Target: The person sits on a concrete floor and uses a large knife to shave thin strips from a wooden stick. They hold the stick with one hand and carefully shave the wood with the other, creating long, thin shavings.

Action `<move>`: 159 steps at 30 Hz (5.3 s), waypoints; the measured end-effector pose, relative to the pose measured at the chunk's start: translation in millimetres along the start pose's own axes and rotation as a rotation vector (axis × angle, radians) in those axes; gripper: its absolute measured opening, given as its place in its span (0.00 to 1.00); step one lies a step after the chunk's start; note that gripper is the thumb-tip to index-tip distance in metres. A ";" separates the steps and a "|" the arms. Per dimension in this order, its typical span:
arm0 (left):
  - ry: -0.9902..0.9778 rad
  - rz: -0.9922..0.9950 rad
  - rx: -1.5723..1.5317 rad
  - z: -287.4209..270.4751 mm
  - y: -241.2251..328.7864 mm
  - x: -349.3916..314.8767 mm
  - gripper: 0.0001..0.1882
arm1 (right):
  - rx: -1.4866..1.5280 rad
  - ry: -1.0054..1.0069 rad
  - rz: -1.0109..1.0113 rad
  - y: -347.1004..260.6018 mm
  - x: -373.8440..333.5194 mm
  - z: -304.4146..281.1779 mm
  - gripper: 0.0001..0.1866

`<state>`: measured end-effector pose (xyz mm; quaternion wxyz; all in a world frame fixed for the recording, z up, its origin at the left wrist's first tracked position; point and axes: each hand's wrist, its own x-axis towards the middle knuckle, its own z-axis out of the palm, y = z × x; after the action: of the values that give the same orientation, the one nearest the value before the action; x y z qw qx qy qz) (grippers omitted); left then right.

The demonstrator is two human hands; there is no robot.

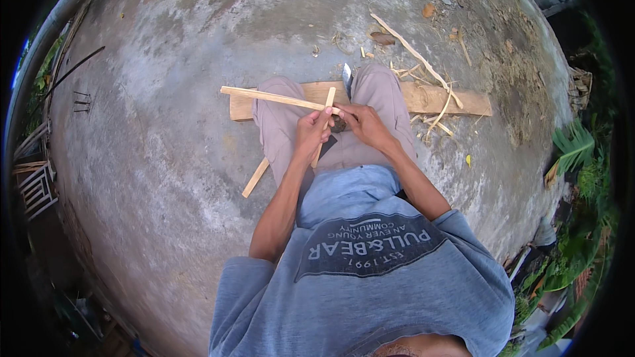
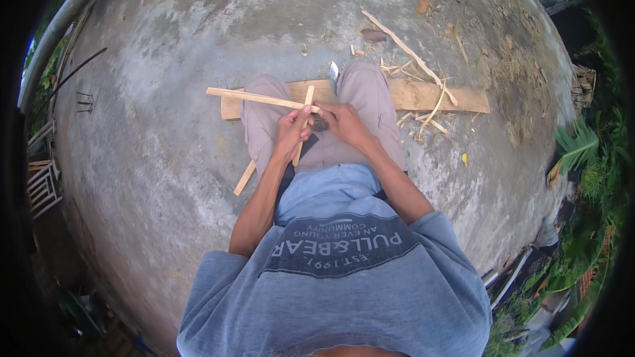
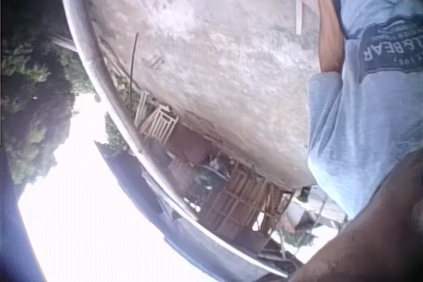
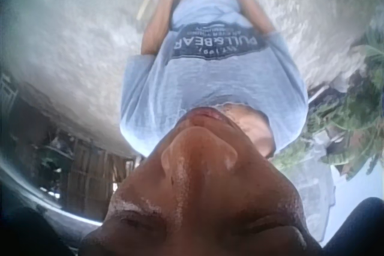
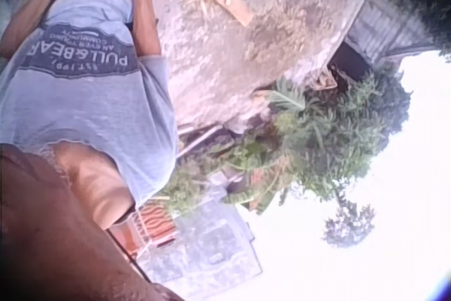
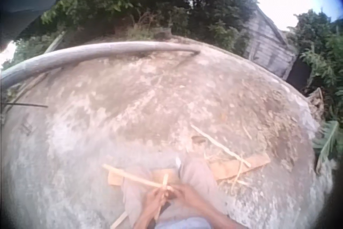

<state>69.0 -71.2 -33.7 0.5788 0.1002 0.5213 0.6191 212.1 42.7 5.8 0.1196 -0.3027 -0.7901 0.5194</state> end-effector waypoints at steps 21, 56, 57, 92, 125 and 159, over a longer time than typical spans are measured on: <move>-0.068 0.006 0.096 -5.4 -12.0 4.2 0.23 | 0.107 0.002 -0.001 37.3 12.6 5.5 0.09; 0.051 0.023 0.085 12.9 -11.6 -4.3 0.20 | 0.235 0.013 0.120 42.0 38.7 11.6 0.22; 0.053 0.024 0.096 13.2 -11.7 -4.1 0.20 | 0.227 0.014 0.120 44.5 38.8 12.5 0.22; 0.064 0.095 0.275 23.6 14.3 -19.1 0.18 | 0.431 -0.083 0.234 0.0 39.1 -14.2 0.20; 0.764 0.421 0.813 -109.1 65.2 -12.5 0.25 | 0.348 0.058 0.317 17.8 38.8 -10.2 0.23; 0.705 0.463 0.668 -117.4 108.1 110.0 0.27 | 0.234 -0.706 -0.105 -171.9 2.7 74.8 0.17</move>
<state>-116.7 -20.0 -55.4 0.1537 0.1773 0.8167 0.5271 111.4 -59.4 126.7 -0.0999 -0.0482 -0.7324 0.6717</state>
